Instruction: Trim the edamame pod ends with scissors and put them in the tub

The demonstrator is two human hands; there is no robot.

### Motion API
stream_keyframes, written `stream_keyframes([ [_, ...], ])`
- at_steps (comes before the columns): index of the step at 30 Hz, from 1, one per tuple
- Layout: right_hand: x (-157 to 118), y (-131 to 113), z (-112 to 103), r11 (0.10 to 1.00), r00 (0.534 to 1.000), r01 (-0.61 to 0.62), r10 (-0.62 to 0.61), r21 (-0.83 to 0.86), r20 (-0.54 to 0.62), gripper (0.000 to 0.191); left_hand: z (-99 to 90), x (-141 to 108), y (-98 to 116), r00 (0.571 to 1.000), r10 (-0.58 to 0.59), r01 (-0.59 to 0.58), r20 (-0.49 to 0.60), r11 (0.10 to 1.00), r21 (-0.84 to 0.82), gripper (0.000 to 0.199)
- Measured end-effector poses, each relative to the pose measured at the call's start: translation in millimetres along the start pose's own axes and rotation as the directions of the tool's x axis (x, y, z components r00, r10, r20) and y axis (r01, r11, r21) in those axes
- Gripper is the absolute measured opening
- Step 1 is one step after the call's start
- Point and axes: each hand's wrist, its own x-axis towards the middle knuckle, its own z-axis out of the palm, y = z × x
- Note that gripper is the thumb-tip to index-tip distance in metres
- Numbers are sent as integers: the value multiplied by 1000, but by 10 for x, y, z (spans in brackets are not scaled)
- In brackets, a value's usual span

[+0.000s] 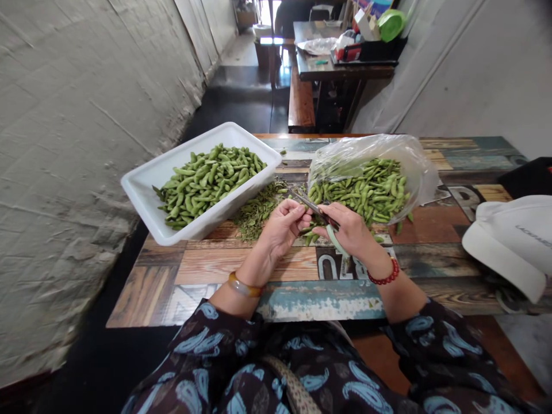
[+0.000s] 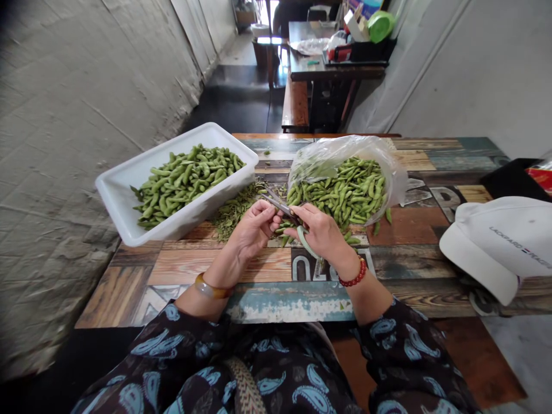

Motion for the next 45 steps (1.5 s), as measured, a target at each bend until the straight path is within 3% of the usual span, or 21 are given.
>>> stream_keyframes([
  [5,5,78,-33,996,992,-79,74,-46,-106,42,-61,48,98,1000,12,-12,-28,1000,-11,30],
  [8,20,104,-84,990,977,-132,123,-45,-177,42,-96,80,133,999,42,-42,-11,999,1,16],
  [13,26,113,-125,989,971,-148,139,-29,-196,42,-126,107,80,989,145,-136,-4,937,323,15],
  [15,26,115,-120,989,972,-148,140,-28,-188,42,-135,110,45,980,197,-169,8,822,544,11],
  [16,27,115,-116,988,973,-150,142,-27,-184,43,-141,110,29,973,228,-190,30,724,663,11],
  [19,34,109,-106,988,973,-155,148,-21,-176,44,-154,104,-5,946,266,-264,187,294,919,12],
  [21,39,103,-101,988,973,-155,150,-17,-176,44,-156,91,-13,940,212,-281,268,36,959,10],
  [22,40,100,-98,988,973,-155,150,-14,-176,44,-155,84,-14,943,179,-276,280,-52,960,9],
  [24,40,100,-91,988,974,-154,150,-8,-171,45,-153,74,-12,953,135,-252,272,-152,956,8],
  [26,36,106,-84,989,976,-149,146,-9,-163,45,-159,76,-12,961,108,-231,253,-181,956,9],
  [28,33,113,-78,990,977,-143,139,-12,-160,45,-171,91,-16,966,89,-226,243,-167,960,9],
  [30,33,118,-77,990,977,-141,137,-13,-162,45,-180,109,-19,962,95,-248,256,-88,965,7],
  [32,35,118,-81,989,976,-148,143,-15,-165,44,-177,117,-4,957,121,-276,264,102,956,8],
  [36,38,106,-95,986,973,-165,160,-17,-166,43,-136,78,78,971,136,-237,195,615,752,19],
  [38,35,96,-97,986,973,-167,163,-10,-164,43,-119,50,111,985,116,-172,131,772,612,27],
  [41,29,77,-95,986,974,-165,163,0,-160,43,-110,34,109,996,51,-77,68,888,454,35],
  [45,30,58,-97,987,976,-162,160,-3,-147,43,-102,48,64,999,31,-42,34,913,405,37],
])
